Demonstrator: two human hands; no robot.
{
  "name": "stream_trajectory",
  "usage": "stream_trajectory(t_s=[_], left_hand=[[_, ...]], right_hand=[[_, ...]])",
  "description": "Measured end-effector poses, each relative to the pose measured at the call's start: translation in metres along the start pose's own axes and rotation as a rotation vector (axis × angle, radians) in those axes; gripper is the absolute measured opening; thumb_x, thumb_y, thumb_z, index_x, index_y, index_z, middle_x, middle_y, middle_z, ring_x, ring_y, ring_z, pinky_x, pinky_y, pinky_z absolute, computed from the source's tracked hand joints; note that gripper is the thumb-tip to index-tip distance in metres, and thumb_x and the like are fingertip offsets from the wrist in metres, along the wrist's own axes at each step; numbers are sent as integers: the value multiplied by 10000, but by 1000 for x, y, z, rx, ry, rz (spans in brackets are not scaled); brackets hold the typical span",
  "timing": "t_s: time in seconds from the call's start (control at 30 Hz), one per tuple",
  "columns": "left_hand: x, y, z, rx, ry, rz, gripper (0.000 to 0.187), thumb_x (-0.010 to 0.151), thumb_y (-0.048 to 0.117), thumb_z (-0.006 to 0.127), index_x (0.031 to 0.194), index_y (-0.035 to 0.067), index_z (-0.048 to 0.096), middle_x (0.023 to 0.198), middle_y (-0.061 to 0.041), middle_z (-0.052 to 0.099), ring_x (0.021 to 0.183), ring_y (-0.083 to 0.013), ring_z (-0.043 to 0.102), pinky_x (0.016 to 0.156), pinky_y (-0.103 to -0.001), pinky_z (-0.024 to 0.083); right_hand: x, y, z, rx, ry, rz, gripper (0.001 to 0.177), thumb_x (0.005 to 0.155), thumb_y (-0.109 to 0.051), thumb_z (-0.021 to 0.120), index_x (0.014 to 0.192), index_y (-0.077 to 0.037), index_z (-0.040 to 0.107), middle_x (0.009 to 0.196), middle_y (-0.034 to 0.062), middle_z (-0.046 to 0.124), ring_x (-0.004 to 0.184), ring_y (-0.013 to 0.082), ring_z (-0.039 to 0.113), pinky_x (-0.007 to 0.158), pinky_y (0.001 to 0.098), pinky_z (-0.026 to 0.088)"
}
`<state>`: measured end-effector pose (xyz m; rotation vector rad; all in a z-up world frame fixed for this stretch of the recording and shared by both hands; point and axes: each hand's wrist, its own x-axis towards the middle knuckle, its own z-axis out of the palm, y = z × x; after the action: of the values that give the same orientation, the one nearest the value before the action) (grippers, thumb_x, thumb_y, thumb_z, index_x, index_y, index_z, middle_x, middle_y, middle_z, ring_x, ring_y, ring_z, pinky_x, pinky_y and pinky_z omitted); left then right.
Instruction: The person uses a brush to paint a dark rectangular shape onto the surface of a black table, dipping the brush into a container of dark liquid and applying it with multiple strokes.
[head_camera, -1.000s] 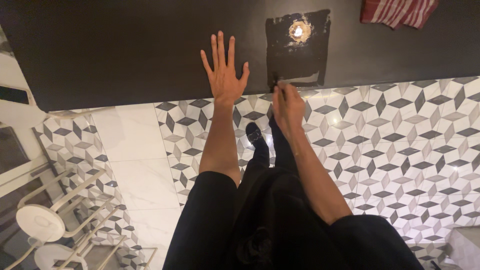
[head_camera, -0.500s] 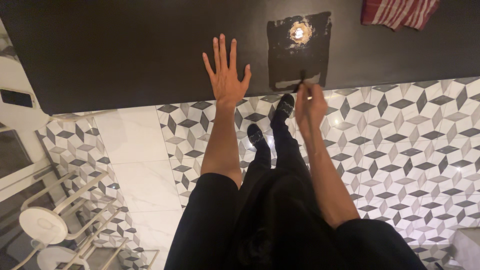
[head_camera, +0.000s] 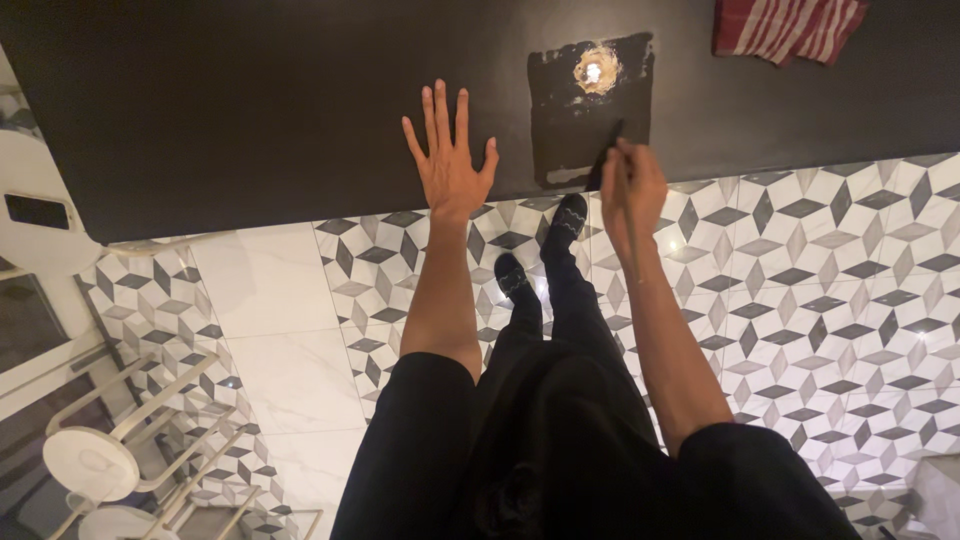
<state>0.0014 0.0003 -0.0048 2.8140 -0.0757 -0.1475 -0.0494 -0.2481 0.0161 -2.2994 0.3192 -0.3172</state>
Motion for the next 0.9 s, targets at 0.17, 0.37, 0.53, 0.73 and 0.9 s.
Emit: stream_trajectory(t_s=[0.17,0.37,0.53,0.73,0.9], left_hand=[[1,2,-4,3,-9,-10,792,989,451,593,1643,142,271,1726,-124,102,1606,-296,52,1279,-595,-27],[0,5,-10,-13,-17,-9,774,1005,451,577,1646,141,274,1731,-121,99,1611,-296,51,1284,-592,-28],[-1,2,-4,4,-43,-20,765,1005,455,546,1648,149,264,1730,-119,92,1608,-290,39,1283,-589,-25],[-7,-5,9,111,83,78,792,1047,485,551,1673,130,223,1738,-146,67,1609,-319,2,1262,-622,-30],[-65,53,-7,-352,233,152,799,882,582,680,1393,9,459,1474,-248,349,1467,-418,251,1233,-662,74]], right_hand=[[11,10,-4,-6,30,-149,106,1014,-24,713,1094,43,695,963,190,729,828,272,728,720,377,563],[6,-5,4,-58,-24,-172,78,1011,-9,718,1072,33,694,926,162,721,750,247,706,659,331,551],[2,-23,-24,26,39,-125,137,983,-11,754,1106,22,705,909,139,728,747,233,722,669,317,563],[-10,-39,-81,-65,56,-233,155,964,-28,776,1102,-19,707,936,148,718,679,219,698,621,329,555],[-32,-40,-108,-92,-4,-270,186,903,-5,777,1069,-46,705,908,108,713,680,214,692,613,332,555]])
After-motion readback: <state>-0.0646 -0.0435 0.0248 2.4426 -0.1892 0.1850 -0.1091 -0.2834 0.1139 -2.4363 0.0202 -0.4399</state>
